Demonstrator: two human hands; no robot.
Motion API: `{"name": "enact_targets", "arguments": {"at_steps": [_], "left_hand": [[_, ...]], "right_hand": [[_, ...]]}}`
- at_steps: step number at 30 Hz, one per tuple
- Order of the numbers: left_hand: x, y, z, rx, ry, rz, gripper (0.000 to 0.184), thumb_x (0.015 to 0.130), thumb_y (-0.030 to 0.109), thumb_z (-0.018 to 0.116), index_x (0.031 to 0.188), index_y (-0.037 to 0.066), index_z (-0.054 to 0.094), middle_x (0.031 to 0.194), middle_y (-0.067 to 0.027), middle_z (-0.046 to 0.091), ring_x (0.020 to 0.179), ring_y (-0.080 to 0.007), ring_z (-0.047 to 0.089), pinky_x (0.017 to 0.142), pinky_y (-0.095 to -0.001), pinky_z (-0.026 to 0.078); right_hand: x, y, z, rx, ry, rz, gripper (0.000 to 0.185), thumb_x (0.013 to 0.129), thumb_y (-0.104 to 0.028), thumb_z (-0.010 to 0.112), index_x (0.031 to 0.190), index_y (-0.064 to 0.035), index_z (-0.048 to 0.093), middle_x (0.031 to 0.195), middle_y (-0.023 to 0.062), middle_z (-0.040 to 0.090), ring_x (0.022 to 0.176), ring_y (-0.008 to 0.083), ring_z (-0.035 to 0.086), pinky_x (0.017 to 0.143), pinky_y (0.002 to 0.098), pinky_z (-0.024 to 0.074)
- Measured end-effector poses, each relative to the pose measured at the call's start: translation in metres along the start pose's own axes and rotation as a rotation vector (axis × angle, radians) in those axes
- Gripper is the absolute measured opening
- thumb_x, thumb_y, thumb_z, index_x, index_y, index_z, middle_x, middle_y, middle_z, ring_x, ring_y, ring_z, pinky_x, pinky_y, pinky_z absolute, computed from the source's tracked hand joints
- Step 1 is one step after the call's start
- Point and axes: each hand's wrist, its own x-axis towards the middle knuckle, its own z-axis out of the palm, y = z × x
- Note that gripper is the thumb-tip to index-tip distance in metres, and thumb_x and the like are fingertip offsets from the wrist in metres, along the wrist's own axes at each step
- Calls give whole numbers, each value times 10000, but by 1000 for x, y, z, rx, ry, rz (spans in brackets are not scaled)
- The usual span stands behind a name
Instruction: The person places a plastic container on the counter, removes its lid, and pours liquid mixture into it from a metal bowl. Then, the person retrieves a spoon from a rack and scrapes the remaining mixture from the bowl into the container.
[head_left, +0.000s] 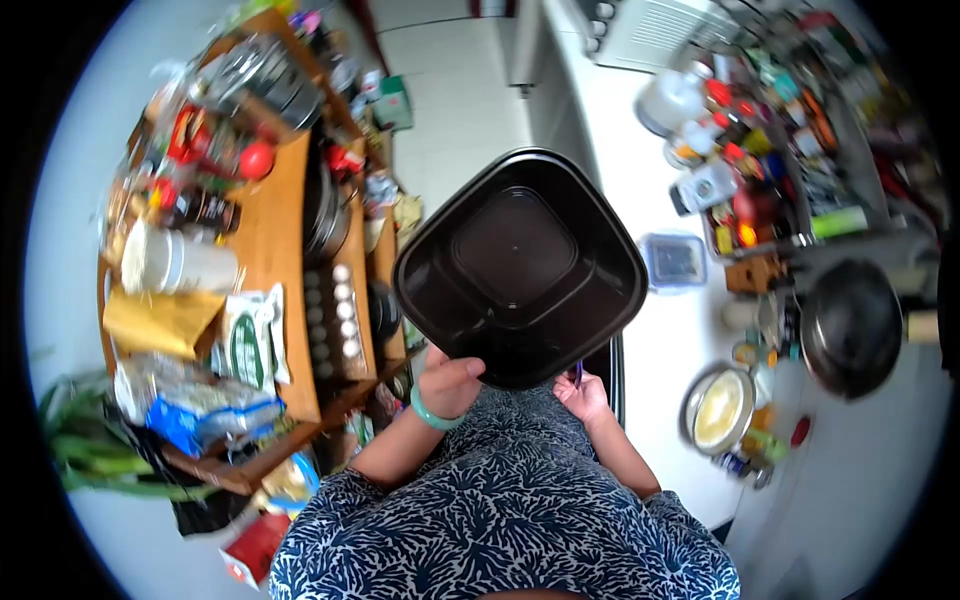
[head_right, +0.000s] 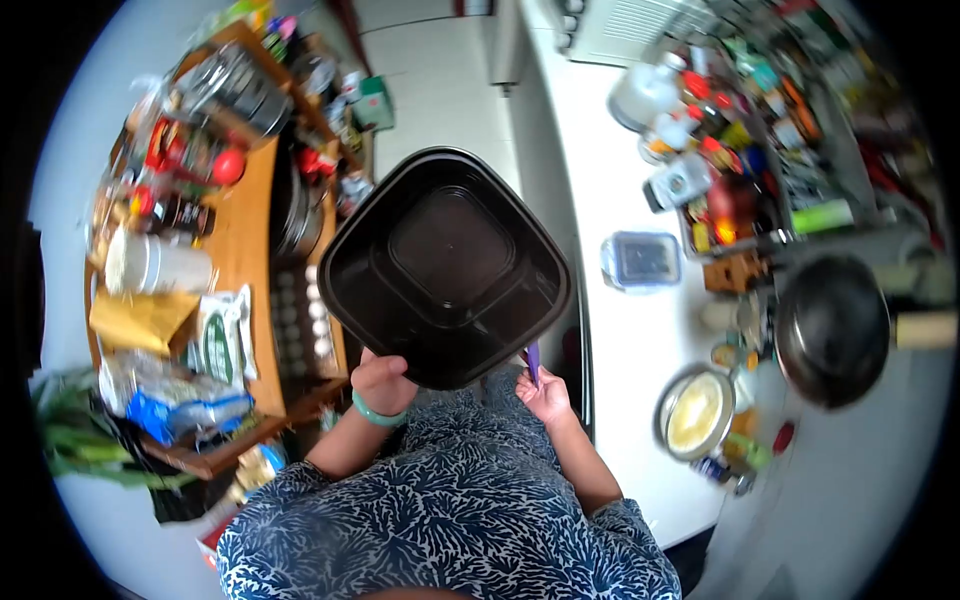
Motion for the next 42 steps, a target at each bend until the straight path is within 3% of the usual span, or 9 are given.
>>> {"name": "enact_targets", "arguments": {"at_steps": [1,4,5,8,10,24,35,39,42], "left_hand": [[1,9,15,32,12,-101,720,670,-46,571,1361,-22,370,1347,-144,477,1252,-296,448,1061,-402,335],[7,0,43,54,18,-339,821,637,-44,645,1391,-4,325,1364,-126,454,1278,-270,415,1079,-390,296],[12,-7,36,107,-123,-392,837,647,-8,683,1399,-2,316,1366,-130,452,1283,-278,409,1084,-398,289],[19,-4,60,207,-506,-236,1022,675,205,813,1458,4,188,1453,-155,323,1348,-318,298,1106,-440,247],[22,5,64,164,-609,-241,1012,679,216,809,1455,3,195,1446,-154,333,1341,-314,310,1102,-436,255],[-32,-30,88,194,-695,-625,944,712,294,781,1432,-5,248,1396,-144,407,1291,-287,391,1077,-408,314],[-156,-170,174,256,-630,-952,901,738,355,759,1414,-11,289,1356,-136,465,1252,-266,454,1057,-387,360],[-176,-252,189,205,-572,-1043,615,896,246,583,1400,12,319,1351,-131,462,1225,-231,475,1039,-356,388],[-190,-297,164,91,-458,-1134,372,917,262,548,1191,12,561,1144,-136,631,1021,-252,626,902,-386,510]], "right_hand": [[-11,8,-17,-4,-64,-43,339,889,-149,480,1186,6,534,739,55,504,653,181,455,634,298,406],[-15,14,-28,84,-58,-197,337,895,-151,473,1187,5,534,781,67,517,691,191,472,664,311,415],[-15,16,-35,122,-71,-257,336,897,-153,470,1188,4,534,802,73,524,709,196,481,679,317,419],[-62,39,-51,195,14,-334,333,906,-157,461,1190,2,534,866,90,545,765,210,507,723,336,432],[-82,58,-66,216,56,-407,332,912,-160,455,1191,1,534,908,101,558,802,220,524,753,349,441],[-176,118,-156,416,62,-691,350,963,-173,396,1246,1,507,1166,157,612,1052,267,603,957,406,466],[-329,145,-264,591,97,-1054,366,957,-134,376,1283,-2,477,1254,140,563,1148,251,546,1020,400,417],[-406,164,-294,424,255,-1212,394,980,-146,379,1354,-25,402,1322,100,512,1204,227,504,1043,389,384],[-449,181,-312,388,207,-1281,409,983,-169,402,1369,-33,389,1315,88,524,1203,213,509,1021,367,399]]}}
